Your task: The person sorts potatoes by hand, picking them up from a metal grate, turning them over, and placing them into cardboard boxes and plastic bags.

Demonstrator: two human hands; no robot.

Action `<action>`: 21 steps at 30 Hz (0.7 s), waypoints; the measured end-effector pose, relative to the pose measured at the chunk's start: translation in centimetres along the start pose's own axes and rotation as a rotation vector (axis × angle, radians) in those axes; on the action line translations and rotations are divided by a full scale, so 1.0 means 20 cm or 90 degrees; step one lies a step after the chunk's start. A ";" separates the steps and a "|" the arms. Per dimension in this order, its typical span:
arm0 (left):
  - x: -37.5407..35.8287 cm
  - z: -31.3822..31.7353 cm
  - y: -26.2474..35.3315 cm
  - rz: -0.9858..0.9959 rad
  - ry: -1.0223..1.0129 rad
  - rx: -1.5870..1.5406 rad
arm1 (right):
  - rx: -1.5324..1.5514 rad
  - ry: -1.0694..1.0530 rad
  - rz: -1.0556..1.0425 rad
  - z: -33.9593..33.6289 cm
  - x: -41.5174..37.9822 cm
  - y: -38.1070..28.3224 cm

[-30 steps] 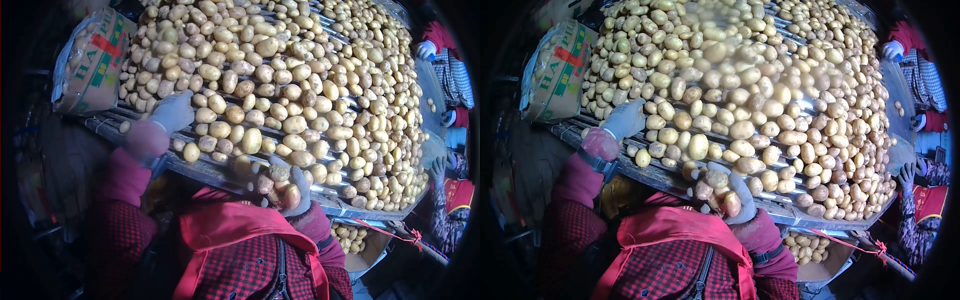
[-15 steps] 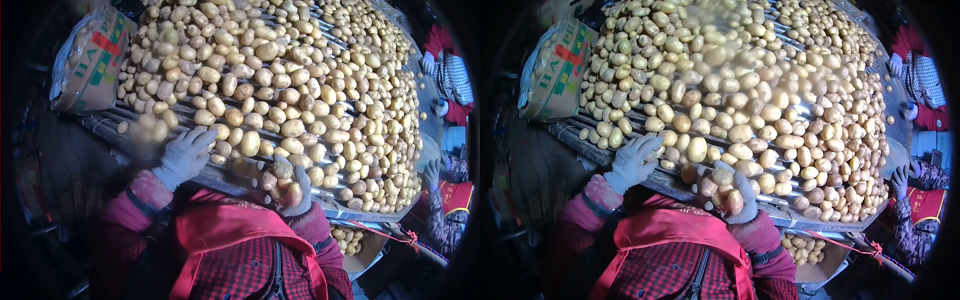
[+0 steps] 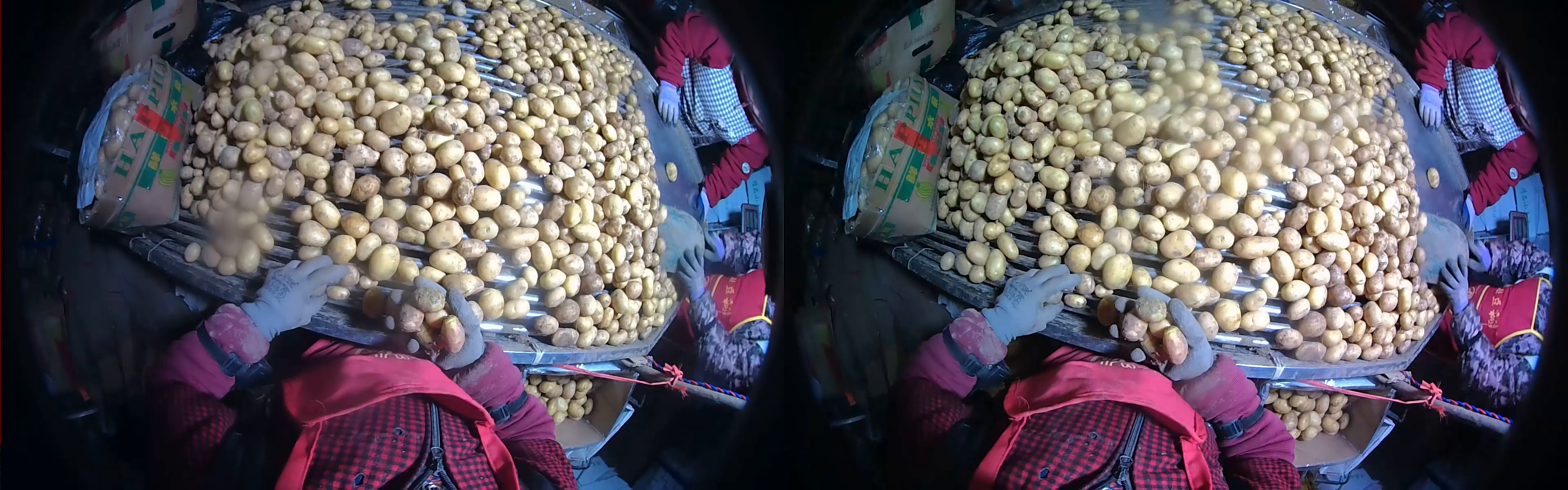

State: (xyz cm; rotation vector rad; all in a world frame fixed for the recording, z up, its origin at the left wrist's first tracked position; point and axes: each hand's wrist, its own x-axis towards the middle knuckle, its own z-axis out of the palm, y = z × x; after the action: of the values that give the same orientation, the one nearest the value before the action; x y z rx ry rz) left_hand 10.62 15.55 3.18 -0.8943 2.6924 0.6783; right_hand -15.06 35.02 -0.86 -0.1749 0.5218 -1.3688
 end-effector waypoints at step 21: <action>0.24 -0.10 0.11 -0.146 -0.277 -0.452 | 0.043 0.073 -0.028 -0.09 0.02 0.01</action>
State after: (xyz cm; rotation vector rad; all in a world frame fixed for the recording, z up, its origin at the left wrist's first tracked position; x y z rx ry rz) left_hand 5.36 13.60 4.09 -1.0214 1.9286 1.5994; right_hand -15.71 34.91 -2.54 -0.0529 0.5693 -1.4433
